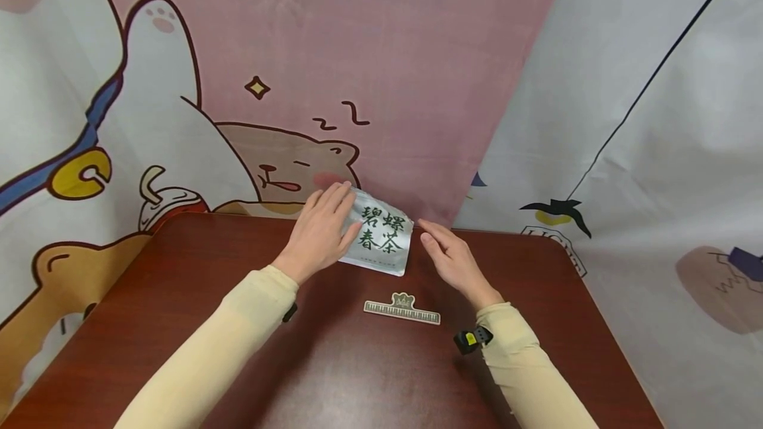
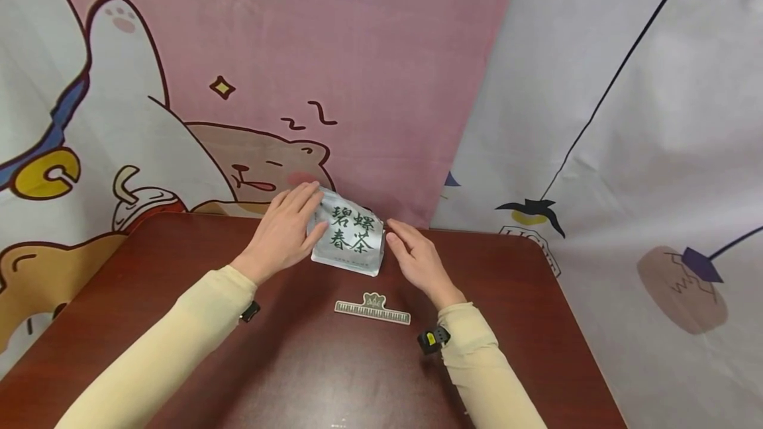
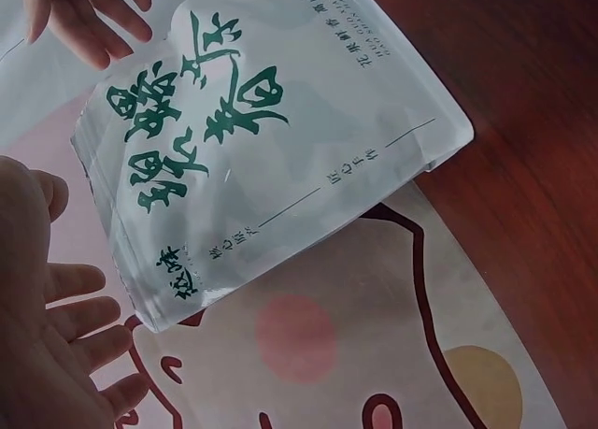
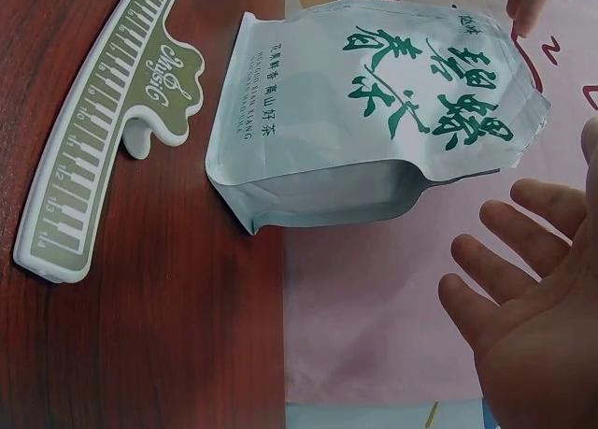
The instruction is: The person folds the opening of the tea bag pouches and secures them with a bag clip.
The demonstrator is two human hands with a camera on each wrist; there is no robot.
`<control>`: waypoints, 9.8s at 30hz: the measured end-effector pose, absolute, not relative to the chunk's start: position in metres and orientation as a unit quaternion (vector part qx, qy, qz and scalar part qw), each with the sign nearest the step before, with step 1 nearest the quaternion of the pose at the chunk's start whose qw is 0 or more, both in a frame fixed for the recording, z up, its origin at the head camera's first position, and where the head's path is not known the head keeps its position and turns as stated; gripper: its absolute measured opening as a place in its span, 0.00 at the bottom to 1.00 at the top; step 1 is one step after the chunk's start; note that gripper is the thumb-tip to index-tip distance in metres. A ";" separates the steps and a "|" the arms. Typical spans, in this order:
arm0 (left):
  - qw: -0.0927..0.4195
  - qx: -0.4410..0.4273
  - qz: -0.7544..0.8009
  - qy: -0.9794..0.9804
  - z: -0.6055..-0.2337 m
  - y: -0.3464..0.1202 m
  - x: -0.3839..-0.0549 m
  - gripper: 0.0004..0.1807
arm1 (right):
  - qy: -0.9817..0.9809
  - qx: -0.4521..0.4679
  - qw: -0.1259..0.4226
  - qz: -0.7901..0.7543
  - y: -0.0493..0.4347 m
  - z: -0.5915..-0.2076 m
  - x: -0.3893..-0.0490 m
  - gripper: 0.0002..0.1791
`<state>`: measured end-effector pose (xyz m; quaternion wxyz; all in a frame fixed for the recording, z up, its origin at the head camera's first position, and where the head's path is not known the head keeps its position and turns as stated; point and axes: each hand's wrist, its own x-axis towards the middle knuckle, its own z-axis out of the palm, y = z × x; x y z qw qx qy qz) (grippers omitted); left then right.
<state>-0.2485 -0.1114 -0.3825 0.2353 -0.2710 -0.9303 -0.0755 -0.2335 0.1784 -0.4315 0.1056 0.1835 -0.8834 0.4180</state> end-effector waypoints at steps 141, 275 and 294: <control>0.280 -0.314 -0.060 -0.905 -0.384 -0.062 -0.293 0.04 | -0.868 0.088 0.246 0.422 0.133 -0.454 -0.271 0.06; 0.224 -0.343 -0.035 -0.912 -0.381 -0.076 -0.286 0.12 | -0.892 0.142 0.193 0.383 0.135 -0.444 -0.269 0.11; 0.219 -0.336 -0.036 -0.915 -0.379 -0.073 -0.289 0.10 | -0.901 0.151 0.190 0.359 0.132 -0.444 -0.277 0.11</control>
